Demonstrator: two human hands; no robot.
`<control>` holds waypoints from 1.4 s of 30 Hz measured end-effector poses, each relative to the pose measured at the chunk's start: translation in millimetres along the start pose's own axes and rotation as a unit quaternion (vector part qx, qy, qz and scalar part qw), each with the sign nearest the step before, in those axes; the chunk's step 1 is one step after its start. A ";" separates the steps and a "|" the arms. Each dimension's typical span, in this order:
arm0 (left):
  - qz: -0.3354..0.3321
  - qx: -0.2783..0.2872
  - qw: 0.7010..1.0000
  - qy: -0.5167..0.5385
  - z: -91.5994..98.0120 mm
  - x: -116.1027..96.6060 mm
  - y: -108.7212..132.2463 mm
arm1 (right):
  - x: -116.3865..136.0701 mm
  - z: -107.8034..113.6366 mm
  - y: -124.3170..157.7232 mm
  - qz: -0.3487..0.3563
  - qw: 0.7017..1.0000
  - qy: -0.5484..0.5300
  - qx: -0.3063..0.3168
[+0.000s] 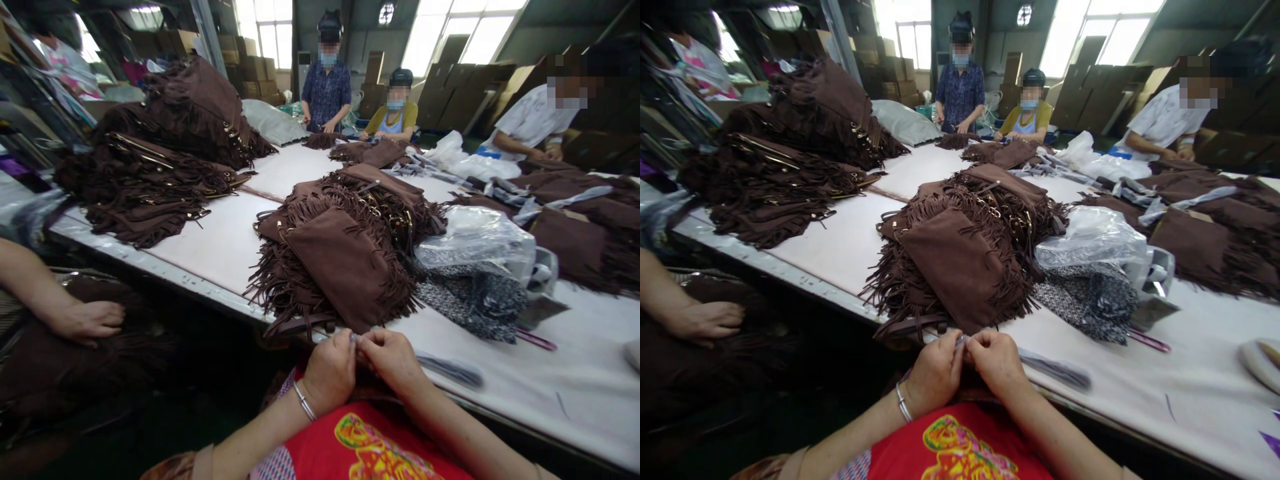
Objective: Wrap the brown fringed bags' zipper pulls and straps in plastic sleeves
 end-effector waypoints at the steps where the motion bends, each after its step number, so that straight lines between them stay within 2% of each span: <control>1: 0.019 0.002 1.000 0.019 1.7 1.6 -1.0 | -2.0 -1.1 1.9 -0.006 1.000 -0.013 0.008; 8: 0.103 0.051 0.988 0.103 4.6 6.2 -5.4 | -16.2 -3.3 18.4 -0.063 0.992 -0.103 0.020; 11: 0.147 0.061 0.975 0.156 -2.3 14.0 -4.9 | -16.7 0.2 22.1 -0.061 0.991 -0.118 0.007; 13: 0.189 0.074 0.954 0.220 -11.5 18.9 -2.4 | -17.8 2.4 24.0 -0.061 0.990 -0.125 0.001; 15: 0.245 0.092 0.911 0.318 -24.5 21.4 3.2 | -18.8 4.8 26.0 -0.059 0.989 -0.132 -0.005; 18: 0.331 0.115 0.806 0.477 -44.9 17.8 15.8 | -19.9 8.1 28.6 -0.058 0.988 -0.145 -0.013; 20: 0.354 0.122 0.748 0.548 -52.1 11.7 21.0 | -19.8 10.6 29.2 -0.052 0.988 -0.141 -0.017; 26: 0.339 0.165 0.639 0.670 -57.8 -5.0 24.2 | -8.4 24.2 27.4 0.028 0.997 -0.059 -0.052; 30: 0.337 0.210 0.565 0.723 -66.0 -13.1 28.0 | -5.7 24.5 27.0 0.043 0.997 -0.053 -0.048; 33: 0.328 0.242 0.520 0.751 -71.6 -19.2 30.8 | -4.4 23.1 26.0 0.057 0.996 -0.049 -0.051; 35: 0.319 0.254 0.506 0.760 -72.9 -22.2 31.5 | -8.5 20.0 23.4 0.041 0.996 -0.063 -0.043; 37: 0.310 0.257 0.513 0.758 -72.4 -23.2 31.0 | -16.8 13.9 20.0 0.000 0.996 -0.083 -0.018; 40: 0.303 0.239 0.557 0.736 -69.3 -20.2 28.8 | -26.1 8.4 19.1 -0.051 0.995 -0.085 0.022; 42: 0.306 0.216 0.601 0.706 -66.3 -15.1 27.8 | -23.9 14.5 21.5 -0.040 0.997 -0.058 0.017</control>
Point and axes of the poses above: each hand's wrist, its own y-axis away from the middle knuckle, its own z-axis out of the back of the hand, x = y × z, the point moved 9 cm from there along -y, towards the middle knuckle, and after that the axes turned 2 degrees about -z, right-handed, at the moved point
